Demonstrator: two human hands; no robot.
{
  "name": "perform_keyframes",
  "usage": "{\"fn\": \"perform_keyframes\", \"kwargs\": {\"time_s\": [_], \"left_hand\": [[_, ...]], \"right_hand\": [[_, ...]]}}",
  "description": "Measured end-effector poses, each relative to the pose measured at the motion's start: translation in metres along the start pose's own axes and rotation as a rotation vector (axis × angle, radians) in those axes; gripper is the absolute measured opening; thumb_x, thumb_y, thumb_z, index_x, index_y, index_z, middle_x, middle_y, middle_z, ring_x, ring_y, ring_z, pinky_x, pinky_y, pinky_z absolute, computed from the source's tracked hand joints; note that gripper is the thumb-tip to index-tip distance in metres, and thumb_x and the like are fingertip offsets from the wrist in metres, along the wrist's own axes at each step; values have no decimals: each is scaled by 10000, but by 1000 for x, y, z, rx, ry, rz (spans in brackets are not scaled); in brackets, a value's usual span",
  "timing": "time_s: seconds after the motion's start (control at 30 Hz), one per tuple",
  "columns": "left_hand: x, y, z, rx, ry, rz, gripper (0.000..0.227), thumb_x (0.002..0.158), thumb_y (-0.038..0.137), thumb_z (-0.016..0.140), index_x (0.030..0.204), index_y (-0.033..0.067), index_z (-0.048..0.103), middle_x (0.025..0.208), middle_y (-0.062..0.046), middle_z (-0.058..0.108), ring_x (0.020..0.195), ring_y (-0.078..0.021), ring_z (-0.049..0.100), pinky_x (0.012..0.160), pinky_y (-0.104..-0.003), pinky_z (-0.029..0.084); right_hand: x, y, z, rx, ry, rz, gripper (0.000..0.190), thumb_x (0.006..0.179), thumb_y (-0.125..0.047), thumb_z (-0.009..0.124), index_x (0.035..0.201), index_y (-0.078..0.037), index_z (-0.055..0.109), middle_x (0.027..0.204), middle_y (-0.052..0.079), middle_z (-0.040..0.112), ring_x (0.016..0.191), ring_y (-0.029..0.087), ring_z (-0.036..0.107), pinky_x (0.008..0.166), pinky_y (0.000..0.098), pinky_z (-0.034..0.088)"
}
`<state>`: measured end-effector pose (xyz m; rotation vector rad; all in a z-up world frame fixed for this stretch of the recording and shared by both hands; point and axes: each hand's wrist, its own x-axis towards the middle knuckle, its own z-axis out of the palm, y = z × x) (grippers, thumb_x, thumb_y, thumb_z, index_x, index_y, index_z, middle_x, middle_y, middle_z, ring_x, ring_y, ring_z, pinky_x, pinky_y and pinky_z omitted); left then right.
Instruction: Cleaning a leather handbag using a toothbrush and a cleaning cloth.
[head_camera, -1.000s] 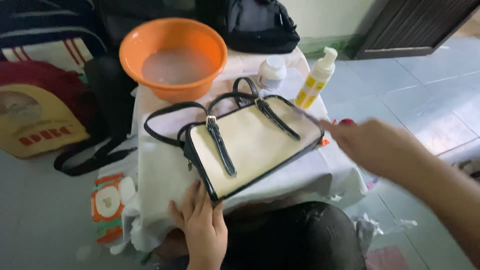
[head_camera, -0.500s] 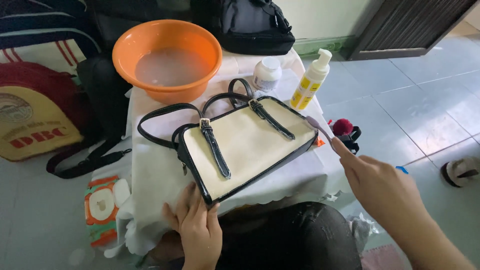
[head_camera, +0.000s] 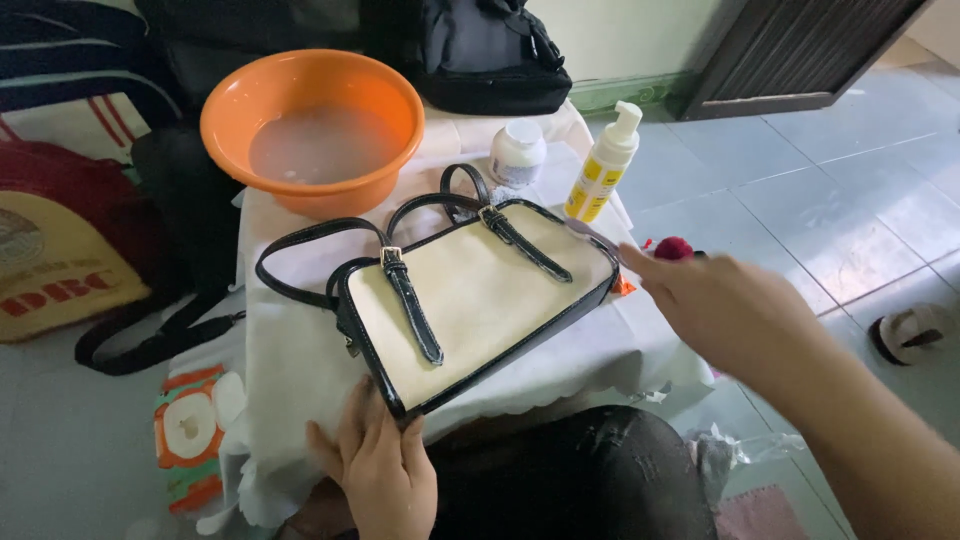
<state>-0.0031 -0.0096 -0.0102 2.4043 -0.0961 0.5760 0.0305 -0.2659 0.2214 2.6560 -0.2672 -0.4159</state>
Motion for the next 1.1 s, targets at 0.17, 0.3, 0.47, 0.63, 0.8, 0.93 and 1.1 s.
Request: {"fn": "perform_keyframes", "kwargs": {"time_s": [0.17, 0.3, 0.47, 0.63, 0.8, 0.93, 1.1], "left_hand": [[0, -2, 2, -71, 22, 26, 332, 882, 122, 623, 1183, 3, 697, 1292, -179, 695, 1452, -359, 448, 1204, -713, -10], [3, -10, 1, -134, 44, 115, 321, 876, 98, 639, 1176, 8, 708, 1326, -187, 671, 1431, -344, 433, 1176, -677, -20], [1, -8, -1, -159, 36, 98, 334, 908, 131, 603, 1206, 17, 702, 1330, -149, 675, 1407, -347, 448, 1179, -674, 20], [3, -6, 0, -76, 36, 82, 356, 843, 117, 646, 1187, 35, 690, 1282, -111, 698, 1396, -327, 472, 1178, -684, 33], [2, -7, 3, -128, 62, 112, 338, 882, 130, 637, 1204, 44, 696, 1337, -124, 677, 1403, -347, 468, 1153, -708, 41], [1, -8, 3, -118, 50, 92, 420, 851, 126, 668, 1267, 68, 679, 1361, -105, 666, 1403, -326, 467, 1151, -709, 57], [0, -13, 8, -102, 81, 116, 365, 888, 169, 643, 1236, 67, 687, 1356, -81, 670, 1385, -320, 489, 1158, -696, 91]], "right_hand": [[-41, 4, 74, 281, 129, 125, 553, 1016, -351, 454, 1561, -382, 363, 980, -52, 809, 719, 96, 815, 659, 230, 694], [-44, 6, 101, 313, 229, 170, 528, 998, -376, 461, 1523, -428, 446, 969, -74, 814, 656, 150, 818, 587, 301, 690], [-6, 15, 39, 89, 21, 32, 499, 1028, -402, 422, 1522, -462, 384, 1026, -53, 780, 765, 105, 799, 650, 257, 658], [-3, 6, -19, -139, -210, 31, 589, 1019, -409, 448, 1535, -602, 240, 1025, -80, 779, 863, 91, 777, 707, 272, 589], [3, 10, -11, -137, 57, -10, 521, 1037, -360, 397, 1503, -586, 337, 894, -82, 781, 730, 142, 763, 652, 305, 599], [20, -11, -35, -45, -3, -13, 440, 1052, -507, 309, 1474, -591, 402, 1035, -46, 793, 854, 162, 788, 714, 323, 621], [73, -27, -26, -153, 107, -281, 649, 983, -240, 521, 1581, -374, 309, 1073, 31, 739, 925, 215, 733, 735, 373, 616]]}}
